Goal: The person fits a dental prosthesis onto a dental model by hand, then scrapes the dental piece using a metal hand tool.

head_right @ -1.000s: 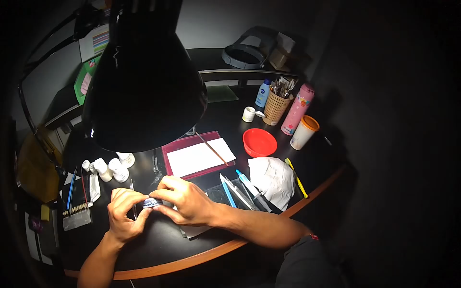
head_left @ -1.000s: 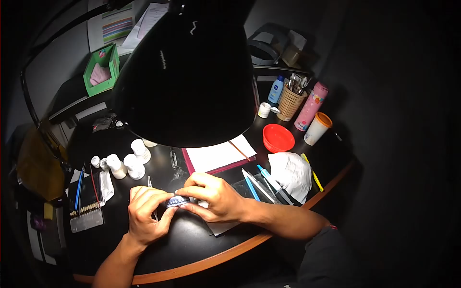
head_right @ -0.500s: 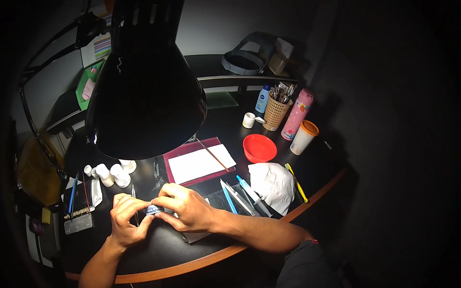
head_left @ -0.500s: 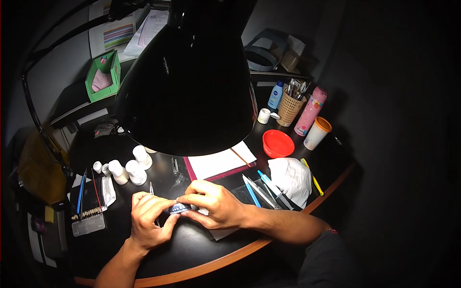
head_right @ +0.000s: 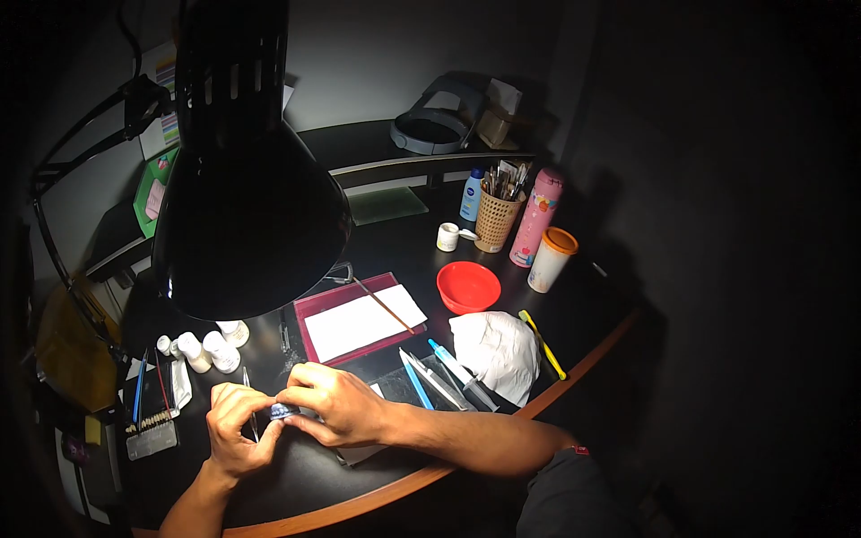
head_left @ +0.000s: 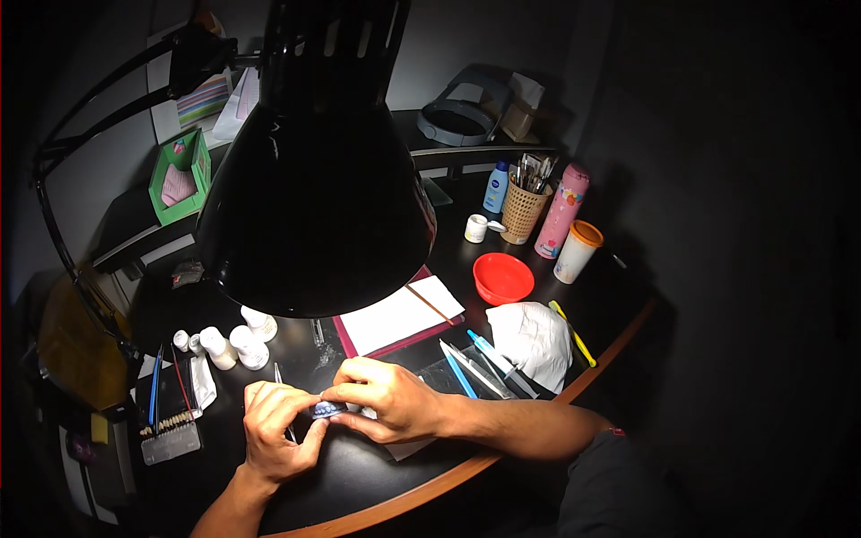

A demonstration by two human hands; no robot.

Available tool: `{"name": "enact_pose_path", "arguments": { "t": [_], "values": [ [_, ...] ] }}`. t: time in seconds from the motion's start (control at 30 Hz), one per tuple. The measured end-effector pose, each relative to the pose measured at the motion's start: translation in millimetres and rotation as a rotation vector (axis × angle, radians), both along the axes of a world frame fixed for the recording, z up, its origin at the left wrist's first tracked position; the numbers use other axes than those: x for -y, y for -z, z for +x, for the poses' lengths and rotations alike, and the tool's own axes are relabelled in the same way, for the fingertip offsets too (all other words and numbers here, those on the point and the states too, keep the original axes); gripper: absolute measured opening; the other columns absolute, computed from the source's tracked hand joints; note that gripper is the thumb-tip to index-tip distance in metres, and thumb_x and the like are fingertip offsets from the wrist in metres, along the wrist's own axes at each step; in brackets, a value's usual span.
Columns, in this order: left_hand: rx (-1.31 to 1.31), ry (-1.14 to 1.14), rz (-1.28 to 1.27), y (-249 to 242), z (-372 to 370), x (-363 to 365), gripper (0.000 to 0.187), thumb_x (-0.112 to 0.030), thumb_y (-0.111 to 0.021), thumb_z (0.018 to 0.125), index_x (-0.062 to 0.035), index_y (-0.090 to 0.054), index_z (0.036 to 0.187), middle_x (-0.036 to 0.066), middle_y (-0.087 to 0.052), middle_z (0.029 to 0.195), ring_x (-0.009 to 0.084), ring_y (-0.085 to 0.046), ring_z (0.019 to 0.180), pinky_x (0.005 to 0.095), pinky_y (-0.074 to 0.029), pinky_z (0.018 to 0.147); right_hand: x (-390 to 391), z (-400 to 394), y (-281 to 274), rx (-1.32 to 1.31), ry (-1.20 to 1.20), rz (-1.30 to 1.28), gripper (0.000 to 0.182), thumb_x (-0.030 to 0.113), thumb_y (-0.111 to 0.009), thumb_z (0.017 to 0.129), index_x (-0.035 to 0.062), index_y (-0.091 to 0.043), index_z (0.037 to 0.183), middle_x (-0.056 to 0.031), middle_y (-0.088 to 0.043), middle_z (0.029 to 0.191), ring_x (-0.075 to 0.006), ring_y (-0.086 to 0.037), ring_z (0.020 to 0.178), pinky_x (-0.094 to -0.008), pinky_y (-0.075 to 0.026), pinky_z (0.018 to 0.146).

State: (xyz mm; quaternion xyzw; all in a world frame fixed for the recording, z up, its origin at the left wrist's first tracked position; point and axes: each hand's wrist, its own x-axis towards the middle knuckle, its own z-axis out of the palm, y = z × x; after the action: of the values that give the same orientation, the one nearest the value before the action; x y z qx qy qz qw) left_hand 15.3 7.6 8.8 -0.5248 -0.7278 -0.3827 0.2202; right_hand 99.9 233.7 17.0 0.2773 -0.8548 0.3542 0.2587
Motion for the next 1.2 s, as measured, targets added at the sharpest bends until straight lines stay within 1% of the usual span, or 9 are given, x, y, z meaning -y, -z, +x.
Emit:
{"name": "enact_pose_path", "arguments": {
  "t": [0.07,0.2,0.3,0.5,0.9,0.93,1.07,1.17,1.2],
  "values": [
    [-0.025,0.010,-0.002,-5.4,1.0,1.1,0.034,-0.004,-0.088,0.067,-0.0043,-0.076,0.099,0.010,-0.075,0.091,0.0301,-0.070,0.086,0.0413,-0.049,0.088,0.2,0.3,-1.0,-0.007,0.006,-0.003,0.033,0.015,-0.086,0.090,-0.0011,-0.075,0.116,-0.0149,-0.067,0.100,-0.0311,-0.070,0.085,-0.0405,-0.058,0.072],
    [-0.032,-0.001,0.025,-5.4,2.6,0.9,0.035,-0.003,-0.087,0.068,-0.0047,-0.076,0.101,0.010,-0.073,0.091,0.0304,-0.068,0.087,0.0412,-0.049,0.087,-0.2,0.5,-1.5,0.000,0.010,-0.020,0.033,0.015,-0.086,0.090,-0.0013,-0.075,0.116,-0.0154,-0.067,0.102,-0.0318,-0.070,0.087,-0.0412,-0.058,0.074],
    [-0.042,-0.023,0.071,-3.9,2.4,1.3,0.036,-0.006,-0.089,0.067,-0.0065,-0.077,0.101,0.008,-0.073,0.090,0.0282,-0.068,0.087,0.0413,-0.048,0.089,-0.7,0.6,-1.5,0.000,0.025,-0.023,0.032,0.015,-0.085,0.090,-0.0014,-0.075,0.116,-0.0157,-0.067,0.103,-0.0329,-0.070,0.088,-0.0420,-0.058,0.076],
    [-0.062,-0.021,0.093,-3.4,2.7,2.1,0.036,-0.006,-0.090,0.068,-0.0061,-0.077,0.102,0.008,-0.071,0.091,0.0277,-0.067,0.086,0.0411,-0.048,0.088,-1.1,-0.4,1.5,0.005,0.030,-0.006,0.032,0.014,-0.084,0.089,-0.0009,-0.074,0.116,-0.0162,-0.067,0.102,-0.0344,-0.069,0.090,-0.0428,-0.058,0.076],
    [-0.038,-0.020,0.066,-5.3,3.4,0.0,0.033,-0.006,-0.089,0.069,-0.0065,-0.079,0.100,0.007,-0.073,0.091,0.0274,-0.068,0.088,0.0403,-0.048,0.089,-1.8,-0.6,3.5,0.054,0.031,0.024,0.030,0.012,-0.084,0.088,-0.0010,-0.075,0.114,-0.0151,-0.067,0.100,-0.0336,-0.069,0.089,-0.0429,-0.058,0.076],
    [-0.051,0.000,0.039,-8.9,3.1,0.6,0.036,-0.001,-0.088,0.068,-0.0048,-0.077,0.102,0.009,-0.073,0.092,0.0294,-0.069,0.088,0.0410,-0.049,0.087,-2.2,0.0,3.6,0.096,0.027,0.020,0.030,0.015,-0.084,0.089,-0.0002,-0.074,0.113,-0.0154,-0.066,0.103,-0.0358,-0.069,0.094,-0.0457,-0.058,0.081],
    [-0.027,-0.001,0.034,-4.9,0.4,0.6,0.030,-0.007,-0.089,0.070,-0.0066,-0.079,0.099,0.007,-0.076,0.092,0.0261,-0.071,0.087,0.0402,-0.048,0.090,-2.3,-0.4,4.3,0.103,0.031,0.049,0.029,0.015,-0.083,0.090,-0.0002,-0.075,0.113,-0.0152,-0.066,0.102,-0.0353,-0.069,0.093,-0.0455,-0.058,0.081],
    [-0.019,-0.002,0.032,-5.4,0.6,-0.4,0.030,-0.007,-0.089,0.071,-0.0067,-0.079,0.099,0.006,-0.076,0.091,0.0257,-0.071,0.085,0.0401,-0.047,0.090,-3.0,-1.8,2.3,0.035,0.028,0.057,0.030,0.014,-0.086,0.089,-0.0019,-0.076,0.112,-0.0145,-0.067,0.098,-0.0326,-0.069,0.087,-0.0418,-0.058,0.074],
    [-0.019,-0.006,0.037,-5.2,0.6,-0.8,0.030,-0.007,-0.089,0.071,-0.0067,-0.079,0.099,0.006,-0.077,0.091,0.0257,-0.071,0.085,0.0401,-0.047,0.090,-3.7,-1.6,1.7,0.038,0.029,0.062,0.031,0.014,-0.086,0.089,-0.0017,-0.077,0.114,-0.0144,-0.068,0.099,-0.0315,-0.070,0.088,-0.0408,-0.059,0.075]
  ]
}}
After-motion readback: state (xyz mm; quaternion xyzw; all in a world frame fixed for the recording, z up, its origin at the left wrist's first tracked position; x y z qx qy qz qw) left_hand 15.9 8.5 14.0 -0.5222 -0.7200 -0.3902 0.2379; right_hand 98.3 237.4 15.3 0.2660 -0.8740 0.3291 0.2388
